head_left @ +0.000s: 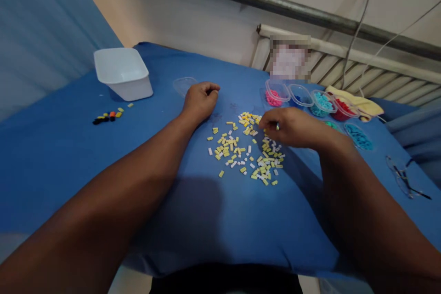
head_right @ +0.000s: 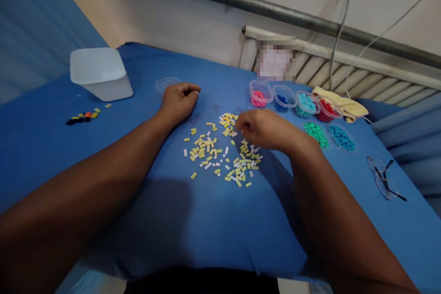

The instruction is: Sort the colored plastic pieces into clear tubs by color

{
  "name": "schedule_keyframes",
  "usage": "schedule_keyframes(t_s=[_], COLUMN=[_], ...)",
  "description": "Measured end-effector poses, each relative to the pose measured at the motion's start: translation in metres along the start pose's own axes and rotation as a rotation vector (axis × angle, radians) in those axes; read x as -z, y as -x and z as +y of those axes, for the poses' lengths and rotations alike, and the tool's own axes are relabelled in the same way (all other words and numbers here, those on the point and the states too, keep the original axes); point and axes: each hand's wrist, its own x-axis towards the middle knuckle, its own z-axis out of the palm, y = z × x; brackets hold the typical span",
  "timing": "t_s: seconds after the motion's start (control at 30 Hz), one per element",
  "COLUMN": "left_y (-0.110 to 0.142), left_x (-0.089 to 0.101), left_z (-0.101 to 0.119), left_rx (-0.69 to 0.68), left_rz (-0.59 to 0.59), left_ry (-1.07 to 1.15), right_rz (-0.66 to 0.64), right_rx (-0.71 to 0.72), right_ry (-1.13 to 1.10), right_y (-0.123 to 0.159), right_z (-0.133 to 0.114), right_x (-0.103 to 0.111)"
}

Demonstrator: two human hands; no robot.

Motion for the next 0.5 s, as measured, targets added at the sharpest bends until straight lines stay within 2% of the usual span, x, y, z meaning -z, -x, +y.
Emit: schedule_keyframes(t_s=[0.1, 0.13, 0.2, 0.33, 0.5], left_y=[-0.001, -0.001, -0.002, -0.003, -0.001], left_x=[0.001, 0.001, 0.002, 0.003, 0.006], left_z=[0.001, 0.001, 0.000, 0.000, 0.006], left_rx=[0.006, 0.008, 0.009, 0.005, 0.043], left_rz=[0.001, 0.000, 0.000, 0.003, 0.006], left_ry=[0.002, 0.005, 0.007, -0.007, -0.035], right_rz=[0.120, 0.122, 0.040, -0.126, -0.118], right_rx=[-0.216, -0.311, -0.454, -0.568, -0.581], right_ry=[0.063, 0.096, 0.164, 0.138, 0.063], right_y=[0.021, 0.028, 0.040, 0.048, 0.043], right_z=[0.035, 0.050, 0.078, 0.115, 0.128], right_x=[0.031, 0.038, 0.045, 0.032, 0.021])
